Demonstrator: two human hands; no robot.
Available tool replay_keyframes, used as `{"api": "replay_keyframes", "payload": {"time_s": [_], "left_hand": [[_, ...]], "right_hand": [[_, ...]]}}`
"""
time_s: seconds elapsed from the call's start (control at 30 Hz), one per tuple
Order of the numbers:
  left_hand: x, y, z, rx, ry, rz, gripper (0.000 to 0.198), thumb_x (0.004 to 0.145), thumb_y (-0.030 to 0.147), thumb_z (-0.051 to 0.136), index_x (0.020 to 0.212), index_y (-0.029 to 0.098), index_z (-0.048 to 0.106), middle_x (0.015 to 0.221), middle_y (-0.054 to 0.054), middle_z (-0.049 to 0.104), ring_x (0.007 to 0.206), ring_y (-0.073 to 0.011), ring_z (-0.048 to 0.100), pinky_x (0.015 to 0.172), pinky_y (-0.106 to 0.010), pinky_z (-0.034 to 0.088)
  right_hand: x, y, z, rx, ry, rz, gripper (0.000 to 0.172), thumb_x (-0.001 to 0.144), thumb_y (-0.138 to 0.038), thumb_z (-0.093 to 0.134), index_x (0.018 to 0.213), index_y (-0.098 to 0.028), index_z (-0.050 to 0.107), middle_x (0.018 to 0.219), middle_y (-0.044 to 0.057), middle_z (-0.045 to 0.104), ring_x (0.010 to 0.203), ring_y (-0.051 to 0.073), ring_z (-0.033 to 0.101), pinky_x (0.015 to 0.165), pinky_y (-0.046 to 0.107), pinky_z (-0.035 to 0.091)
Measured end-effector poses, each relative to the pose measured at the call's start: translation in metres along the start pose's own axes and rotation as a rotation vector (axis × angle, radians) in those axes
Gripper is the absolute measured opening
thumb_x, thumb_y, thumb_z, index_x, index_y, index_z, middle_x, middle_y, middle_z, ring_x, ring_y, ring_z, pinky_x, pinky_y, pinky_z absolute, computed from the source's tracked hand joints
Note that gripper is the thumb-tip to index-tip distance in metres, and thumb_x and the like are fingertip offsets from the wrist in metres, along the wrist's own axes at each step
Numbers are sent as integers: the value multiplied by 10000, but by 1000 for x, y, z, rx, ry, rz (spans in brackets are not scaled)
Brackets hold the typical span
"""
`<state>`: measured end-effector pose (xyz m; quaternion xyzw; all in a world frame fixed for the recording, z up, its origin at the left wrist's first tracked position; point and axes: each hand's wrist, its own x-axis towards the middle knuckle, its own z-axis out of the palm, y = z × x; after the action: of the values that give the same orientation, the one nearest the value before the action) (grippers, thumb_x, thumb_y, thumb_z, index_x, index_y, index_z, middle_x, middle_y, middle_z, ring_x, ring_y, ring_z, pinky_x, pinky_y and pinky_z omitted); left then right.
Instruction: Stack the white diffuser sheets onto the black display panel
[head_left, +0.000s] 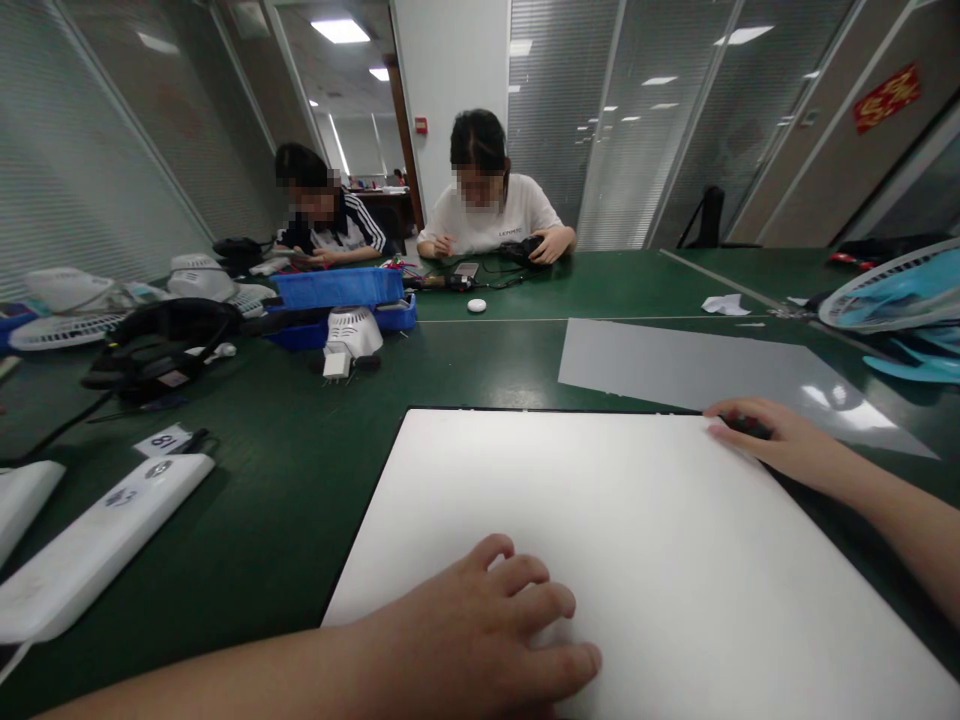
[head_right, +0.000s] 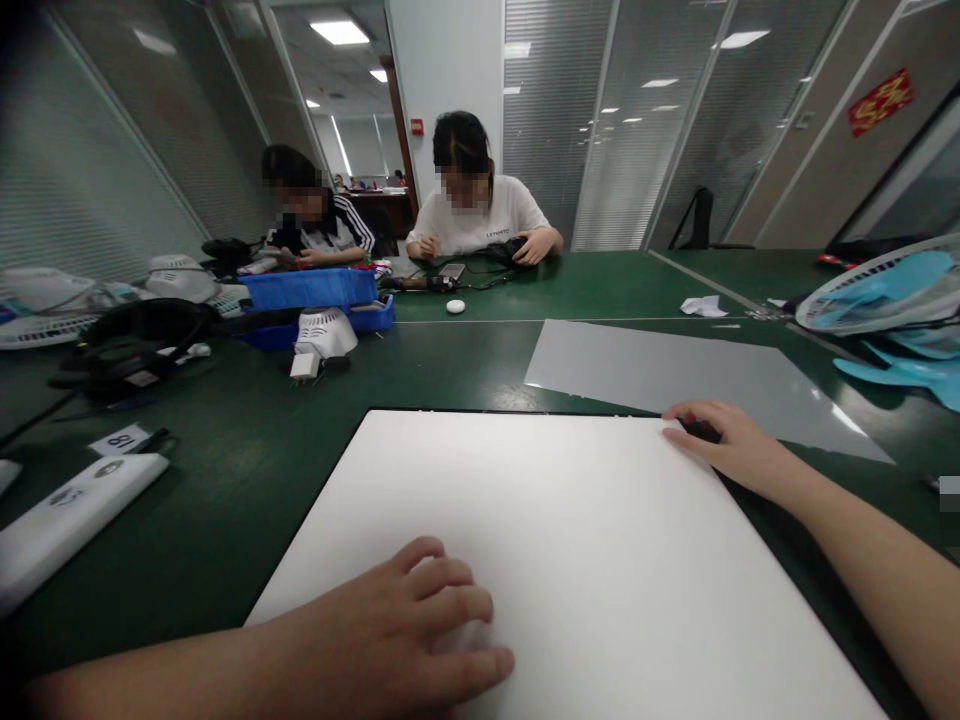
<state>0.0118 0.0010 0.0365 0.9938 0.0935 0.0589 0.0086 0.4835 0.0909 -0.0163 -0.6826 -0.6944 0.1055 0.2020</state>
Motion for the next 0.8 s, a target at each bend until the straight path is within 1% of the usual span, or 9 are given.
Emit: {"api": "replay_keyframes", "payload": {"time_s": [0.13,0.3,0.4,0.5,0.6,0.67,0.73,0.8], "left_hand": [[0,1,-3,-9,-11,-4,326,1011,401,539,1298,247,548,1253,-28,642,1065,-211,608,937,-373,415],[1,3,-5,-10,-16,-5,340,997,414,565,1290,242,552,1244,-29,643,1055,-212,608,936,-372,419],[0,3,-5,-19,-1,-7,347,982,411,588,1284,244,553,1229,-29,646,1054,-212,605,927,-363,420],[-1,3,0,4,15,-3,350,987,407,580,1296,244,552,1225,-31,645,1044,-215,604,915,-369,423],[-2,1,8,55,75,21,292,1018,332,534,1301,264,559,1197,-18,653,1003,-203,611,909,-376,420],[-2,0,10,73,98,27,280,1020,296,529,1296,265,563,1180,-14,658,993,-199,613,905,-373,420],[-1,0,7,67,80,22,287,1016,344,541,1286,251,564,1190,-24,656,1011,-204,613,911,-374,424],[1,1,1,44,38,16,314,1006,396,556,1277,238,560,1213,-32,652,1032,-205,611,920,-370,427]], "right_hand": [[1,2,1,8,8,17,597,757,-739,575,1043,-239,729,1049,101,692,960,288,606,879,457,498],[3,9,3,9,2,-6,563,768,-720,586,1047,-251,723,1095,78,690,1012,279,606,919,443,487],[3,8,2,5,-9,-4,563,765,-727,580,1038,-256,724,1092,75,695,1018,282,609,918,445,487],[4,6,1,8,-3,0,573,758,-740,575,1024,-256,728,1080,81,699,1006,285,615,904,444,492],[7,7,1,23,-6,-2,574,768,-754,554,989,-253,729,1054,84,708,980,287,625,887,442,494],[9,8,3,41,-12,-11,567,790,-750,538,966,-243,725,1034,85,710,964,282,629,876,432,491],[9,6,4,64,-26,-18,561,808,-738,532,951,-228,717,1015,86,707,948,271,628,865,416,487],[7,3,4,88,-9,19,574,809,-735,525,969,-215,705,987,90,701,898,258,623,822,399,490]]}}
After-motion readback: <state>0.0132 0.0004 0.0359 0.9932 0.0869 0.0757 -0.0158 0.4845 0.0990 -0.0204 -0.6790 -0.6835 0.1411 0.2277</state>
